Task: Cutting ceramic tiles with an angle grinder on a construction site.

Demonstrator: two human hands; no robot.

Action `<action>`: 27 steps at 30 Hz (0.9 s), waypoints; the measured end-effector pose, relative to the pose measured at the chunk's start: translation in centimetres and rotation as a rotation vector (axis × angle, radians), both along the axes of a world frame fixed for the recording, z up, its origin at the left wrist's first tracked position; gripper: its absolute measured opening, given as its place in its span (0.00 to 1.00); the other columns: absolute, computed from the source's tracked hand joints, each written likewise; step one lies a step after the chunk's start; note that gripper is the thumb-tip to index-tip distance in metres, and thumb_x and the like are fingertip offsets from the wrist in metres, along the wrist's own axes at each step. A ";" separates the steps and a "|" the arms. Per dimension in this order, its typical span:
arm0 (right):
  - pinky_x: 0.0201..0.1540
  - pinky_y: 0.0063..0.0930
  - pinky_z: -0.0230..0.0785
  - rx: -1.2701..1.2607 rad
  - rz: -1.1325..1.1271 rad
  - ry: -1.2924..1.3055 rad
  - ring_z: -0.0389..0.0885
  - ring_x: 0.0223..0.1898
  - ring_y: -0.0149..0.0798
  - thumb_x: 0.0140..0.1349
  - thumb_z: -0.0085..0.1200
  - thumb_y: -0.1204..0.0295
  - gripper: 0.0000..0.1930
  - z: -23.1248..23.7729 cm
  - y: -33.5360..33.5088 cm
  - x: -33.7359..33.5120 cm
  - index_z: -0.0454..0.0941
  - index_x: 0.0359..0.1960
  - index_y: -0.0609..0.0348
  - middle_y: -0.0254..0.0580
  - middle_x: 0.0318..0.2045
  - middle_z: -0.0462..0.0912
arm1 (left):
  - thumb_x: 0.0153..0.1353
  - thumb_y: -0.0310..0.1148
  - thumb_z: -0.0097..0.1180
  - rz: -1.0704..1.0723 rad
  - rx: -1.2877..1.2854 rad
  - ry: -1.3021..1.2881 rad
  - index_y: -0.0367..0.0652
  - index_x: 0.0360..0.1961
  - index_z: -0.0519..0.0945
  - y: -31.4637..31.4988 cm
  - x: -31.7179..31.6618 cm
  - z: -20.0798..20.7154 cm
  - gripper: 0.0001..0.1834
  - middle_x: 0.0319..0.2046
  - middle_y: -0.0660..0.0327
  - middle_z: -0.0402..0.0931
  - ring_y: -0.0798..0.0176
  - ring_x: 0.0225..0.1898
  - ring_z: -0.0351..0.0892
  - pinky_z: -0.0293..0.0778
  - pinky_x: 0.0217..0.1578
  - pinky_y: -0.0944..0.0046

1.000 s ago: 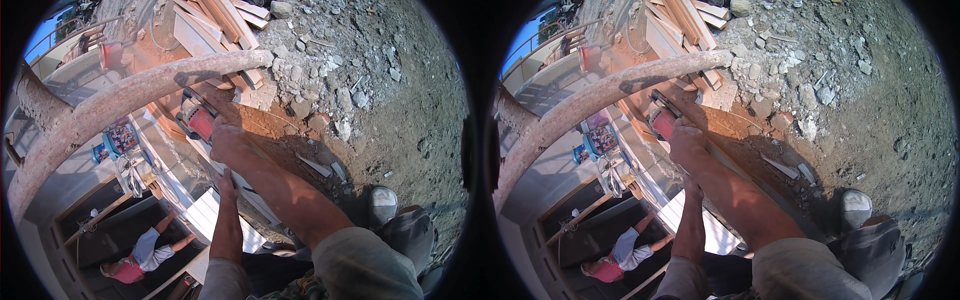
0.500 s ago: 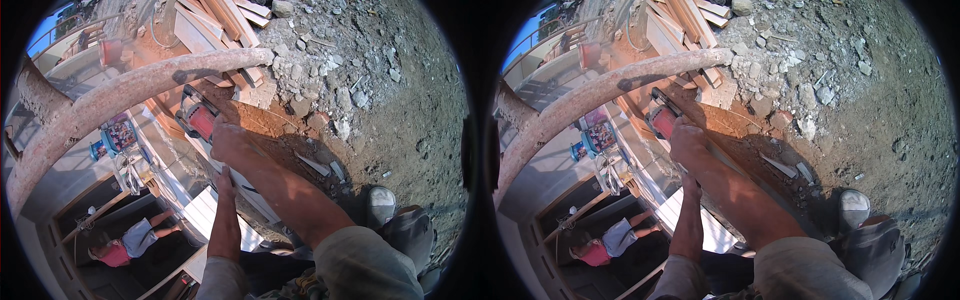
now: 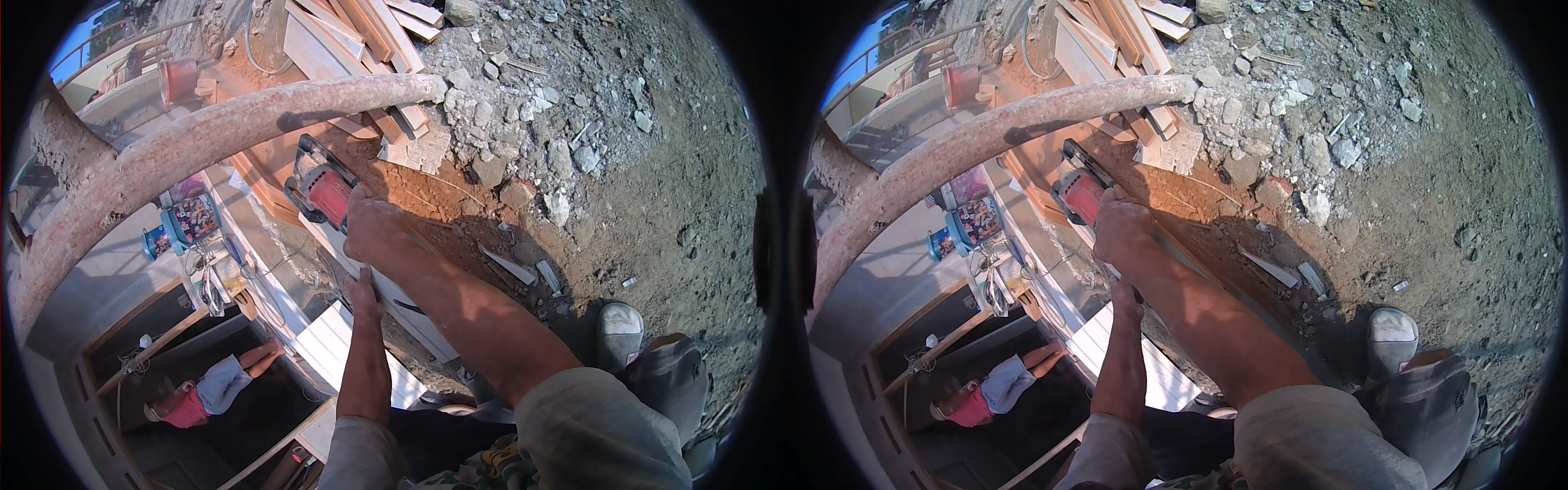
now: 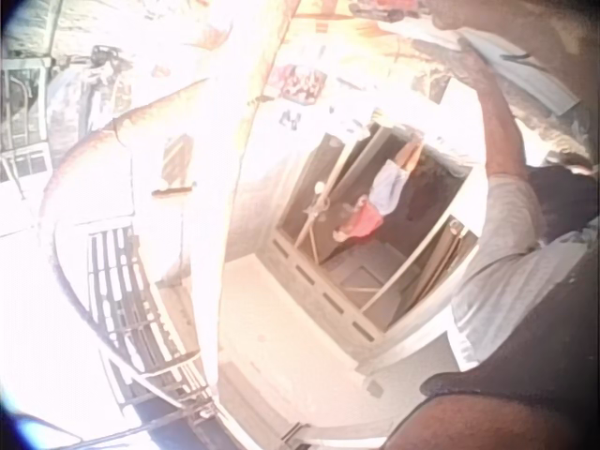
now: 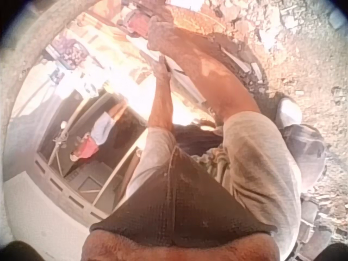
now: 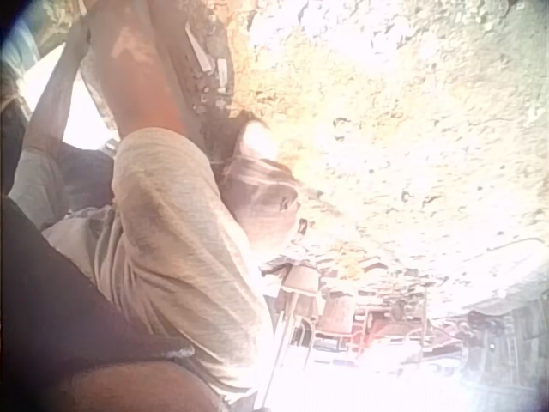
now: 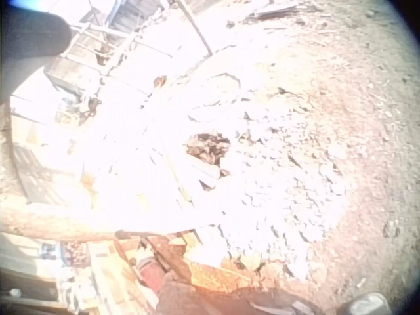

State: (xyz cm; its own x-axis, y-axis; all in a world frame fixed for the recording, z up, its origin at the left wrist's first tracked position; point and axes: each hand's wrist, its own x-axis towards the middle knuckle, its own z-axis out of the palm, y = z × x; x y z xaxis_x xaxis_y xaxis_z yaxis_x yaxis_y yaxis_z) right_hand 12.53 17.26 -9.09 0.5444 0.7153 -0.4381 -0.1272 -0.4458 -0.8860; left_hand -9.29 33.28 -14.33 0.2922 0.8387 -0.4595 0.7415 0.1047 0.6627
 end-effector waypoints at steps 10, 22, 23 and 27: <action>0.49 0.32 0.76 -0.023 0.000 -0.027 0.84 0.48 0.46 0.45 0.71 0.59 0.42 -0.3 0.0 -0.4 0.60 0.53 0.74 0.57 0.46 0.81 | 0.64 0.34 0.55 0.057 0.013 -0.064 0.37 0.55 0.63 -1.7 1.1 0.4 0.22 0.47 0.54 0.71 0.59 0.47 0.73 0.71 0.50 0.56; 0.52 0.36 0.74 0.024 0.011 0.021 0.82 0.49 0.52 0.48 0.65 0.66 0.36 0.2 -1.2 -0.2 0.59 0.53 0.75 0.61 0.45 0.81 | 0.63 0.32 0.55 0.053 0.030 -0.061 0.37 0.52 0.65 -1.0 0.6 0.1 0.20 0.44 0.55 0.72 0.61 0.44 0.74 0.72 0.48 0.57; 0.52 0.36 0.74 0.023 0.011 0.021 0.82 0.49 0.52 0.48 0.65 0.66 0.36 0.2 -1.2 -0.3 0.59 0.53 0.75 0.61 0.45 0.81 | 0.63 0.32 0.55 0.053 0.029 -0.062 0.37 0.52 0.65 -0.9 0.5 0.0 0.20 0.44 0.55 0.72 0.61 0.44 0.74 0.72 0.48 0.57; 0.51 0.37 0.75 0.015 -0.001 0.009 0.83 0.48 0.52 0.46 0.65 0.67 0.36 0.1 -1.0 -0.7 0.60 0.52 0.76 0.60 0.44 0.81 | 0.63 0.32 0.55 0.022 0.009 -0.100 0.38 0.53 0.64 -0.4 -0.1 -0.2 0.21 0.45 0.54 0.72 0.59 0.45 0.74 0.72 0.48 0.56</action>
State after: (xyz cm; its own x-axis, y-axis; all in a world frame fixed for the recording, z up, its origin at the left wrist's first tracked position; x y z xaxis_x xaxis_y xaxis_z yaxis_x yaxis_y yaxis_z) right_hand 11.82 16.21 -8.99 0.5412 0.7213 -0.4322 -0.1360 -0.4321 -0.8915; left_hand -9.43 32.89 -14.54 0.3173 0.8495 -0.4214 0.6695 0.1140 0.7340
